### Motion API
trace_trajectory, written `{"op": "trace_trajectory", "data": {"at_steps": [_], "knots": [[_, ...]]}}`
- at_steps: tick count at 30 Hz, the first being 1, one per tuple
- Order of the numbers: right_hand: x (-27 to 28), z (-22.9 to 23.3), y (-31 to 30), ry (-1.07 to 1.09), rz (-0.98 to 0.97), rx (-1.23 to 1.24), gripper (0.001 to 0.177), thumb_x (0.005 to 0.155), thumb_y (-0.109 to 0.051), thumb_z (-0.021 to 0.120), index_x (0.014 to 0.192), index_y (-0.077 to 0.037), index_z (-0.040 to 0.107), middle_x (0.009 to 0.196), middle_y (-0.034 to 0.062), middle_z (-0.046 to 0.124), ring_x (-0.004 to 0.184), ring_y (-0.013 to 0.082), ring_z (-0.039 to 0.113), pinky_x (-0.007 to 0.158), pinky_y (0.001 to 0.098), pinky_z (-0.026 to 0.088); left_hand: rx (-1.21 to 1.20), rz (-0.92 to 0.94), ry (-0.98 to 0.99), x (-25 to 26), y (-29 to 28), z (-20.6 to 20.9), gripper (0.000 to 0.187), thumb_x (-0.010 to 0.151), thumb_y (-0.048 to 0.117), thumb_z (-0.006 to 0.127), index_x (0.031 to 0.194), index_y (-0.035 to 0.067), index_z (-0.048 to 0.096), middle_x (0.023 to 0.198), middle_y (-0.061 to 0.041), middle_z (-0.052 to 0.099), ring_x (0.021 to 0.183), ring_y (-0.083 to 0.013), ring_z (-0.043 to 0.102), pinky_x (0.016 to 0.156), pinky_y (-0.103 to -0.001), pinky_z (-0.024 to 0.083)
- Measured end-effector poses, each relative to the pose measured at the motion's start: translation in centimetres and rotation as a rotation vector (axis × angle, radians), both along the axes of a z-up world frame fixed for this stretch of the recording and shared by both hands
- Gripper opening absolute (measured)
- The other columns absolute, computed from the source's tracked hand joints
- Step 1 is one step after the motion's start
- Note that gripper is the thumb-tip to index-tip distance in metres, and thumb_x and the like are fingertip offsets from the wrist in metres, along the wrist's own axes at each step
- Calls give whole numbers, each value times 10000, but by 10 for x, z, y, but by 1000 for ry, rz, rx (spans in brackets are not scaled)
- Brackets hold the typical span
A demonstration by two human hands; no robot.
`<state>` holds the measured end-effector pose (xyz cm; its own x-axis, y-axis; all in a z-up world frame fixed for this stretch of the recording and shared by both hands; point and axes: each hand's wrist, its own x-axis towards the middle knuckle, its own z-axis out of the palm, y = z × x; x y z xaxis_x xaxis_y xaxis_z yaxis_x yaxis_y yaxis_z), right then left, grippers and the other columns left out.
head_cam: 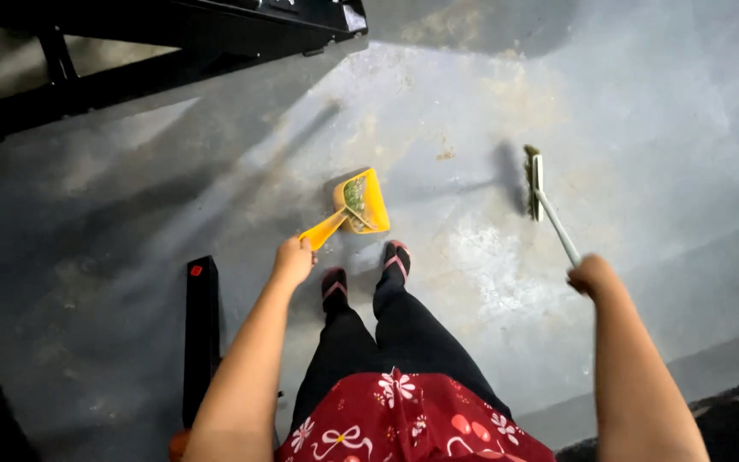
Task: Sweeping the gym floor using a squeegee and a dustpan.
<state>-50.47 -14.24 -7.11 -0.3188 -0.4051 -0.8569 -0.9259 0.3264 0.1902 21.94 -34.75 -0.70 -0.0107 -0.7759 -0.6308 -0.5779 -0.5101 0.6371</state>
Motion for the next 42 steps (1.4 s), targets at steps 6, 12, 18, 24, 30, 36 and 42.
{"op": "trace_trajectory", "data": {"at_steps": [6,12,18,24,30,36,42], "knots": [[109,-94,-99,-79,188,-289,162,857,-155,651,799,-25,727,896,218,739,811,377,726,711,467,588,-56,-27,-50,-73,-14,39,316,1005,213,443,1071,24,688,819,-216,727,699,-361,732,706,-482,572],[351,-107,-126,-324,368,-301,216,863,-141,590,871,3,750,971,269,730,914,417,734,826,503,593,-123,-98,-248,-99,-21,29,326,995,233,478,1102,12,693,1014,-274,713,1002,-473,665,886,-551,526],[329,35,-141,-371,-76,-227,254,866,-177,593,956,18,728,1022,304,712,1010,463,707,901,540,559,-163,-68,-223,-82,-23,13,337,980,228,477,1130,15,692,1028,-279,706,994,-473,660,883,-546,523],[186,182,-115,-297,-540,-232,430,952,-384,617,1168,-44,767,884,164,756,725,260,629,677,430,522,-163,-57,-251,-69,-19,1,362,1013,265,476,1045,-7,714,1042,-261,713,1010,-451,668,900,-536,526],[115,172,-75,-275,-621,-355,442,894,-160,666,1298,15,623,895,170,746,738,264,712,631,429,607,-133,-16,-244,-10,-8,-2,373,1019,279,469,1023,13,730,925,-213,739,919,-402,699,850,-512,543],[93,106,-110,-73,-292,-129,295,774,-125,862,921,97,736,805,277,765,699,367,729,578,462,563,-51,246,5,67,7,19,369,1048,251,429,989,-1,692,757,-112,717,610,-218,704,642,-405,579],[197,26,-158,115,-68,-291,265,768,-105,672,987,25,744,1057,314,716,1028,468,702,880,531,578,-20,258,-11,128,6,13,385,1051,238,406,973,2,700,692,-103,703,595,-237,698,601,-405,578]]}}
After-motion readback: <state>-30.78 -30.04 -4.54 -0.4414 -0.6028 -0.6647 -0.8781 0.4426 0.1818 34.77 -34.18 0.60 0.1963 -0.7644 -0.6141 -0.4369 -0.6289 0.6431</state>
